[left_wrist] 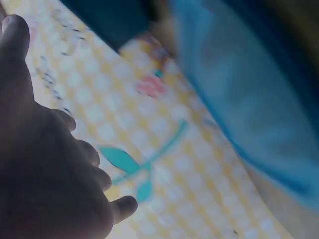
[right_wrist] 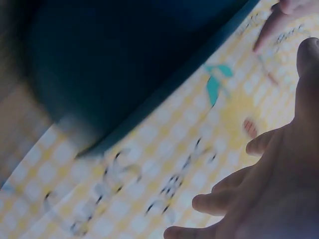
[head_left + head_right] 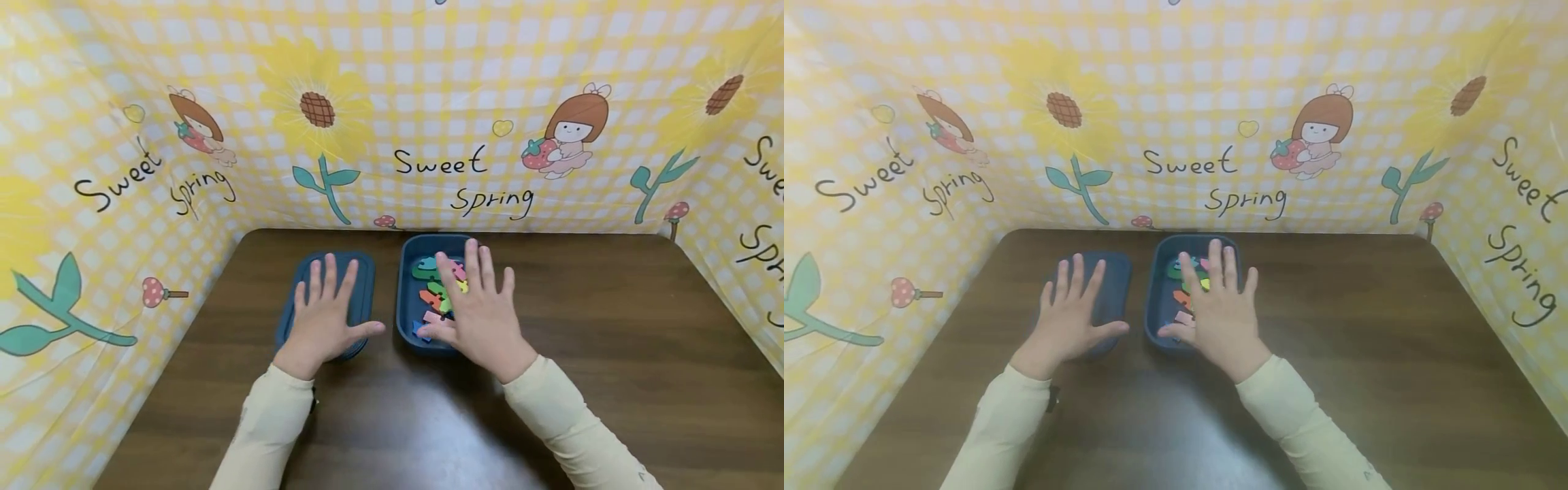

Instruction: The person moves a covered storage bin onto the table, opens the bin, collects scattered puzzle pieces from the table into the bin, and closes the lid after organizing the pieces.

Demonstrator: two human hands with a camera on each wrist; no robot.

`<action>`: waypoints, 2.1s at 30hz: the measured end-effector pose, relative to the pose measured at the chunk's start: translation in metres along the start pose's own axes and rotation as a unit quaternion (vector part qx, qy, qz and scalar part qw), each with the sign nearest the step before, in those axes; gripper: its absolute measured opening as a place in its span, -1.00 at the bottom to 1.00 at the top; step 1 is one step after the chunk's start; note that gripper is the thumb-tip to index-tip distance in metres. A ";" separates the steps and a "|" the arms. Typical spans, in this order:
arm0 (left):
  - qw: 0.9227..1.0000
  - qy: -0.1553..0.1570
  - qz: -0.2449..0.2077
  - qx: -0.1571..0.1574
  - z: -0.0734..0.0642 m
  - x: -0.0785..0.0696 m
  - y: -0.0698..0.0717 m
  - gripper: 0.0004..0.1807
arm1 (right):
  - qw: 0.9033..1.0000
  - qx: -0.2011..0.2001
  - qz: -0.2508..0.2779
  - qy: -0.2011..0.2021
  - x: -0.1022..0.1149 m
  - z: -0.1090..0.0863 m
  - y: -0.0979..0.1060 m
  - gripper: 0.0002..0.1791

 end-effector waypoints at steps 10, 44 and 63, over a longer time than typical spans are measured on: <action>0.994 0.056 -0.018 0.087 -0.041 0.098 -0.016 0.32 | 0.996 0.075 -0.015 0.051 0.099 0.017 -0.044 0.25; 0.962 0.091 -0.176 0.188 -0.047 0.126 -0.024 0.38 | 0.932 0.344 0.086 -0.069 0.146 0.038 -0.123 0.33; 0.952 0.107 -0.230 0.168 -0.059 0.134 -0.025 0.31 | 0.903 0.335 0.245 -0.111 0.148 0.048 -0.121 0.29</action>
Point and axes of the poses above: each hand's wrist, its own z-axis towards the middle knuckle, its own y-axis out of the back of the hand, x = y × z, the point moved 7 cm from there along z, towards the middle knuckle, and after that the axes turned 7 degrees about -y, right-handed, at the moved point
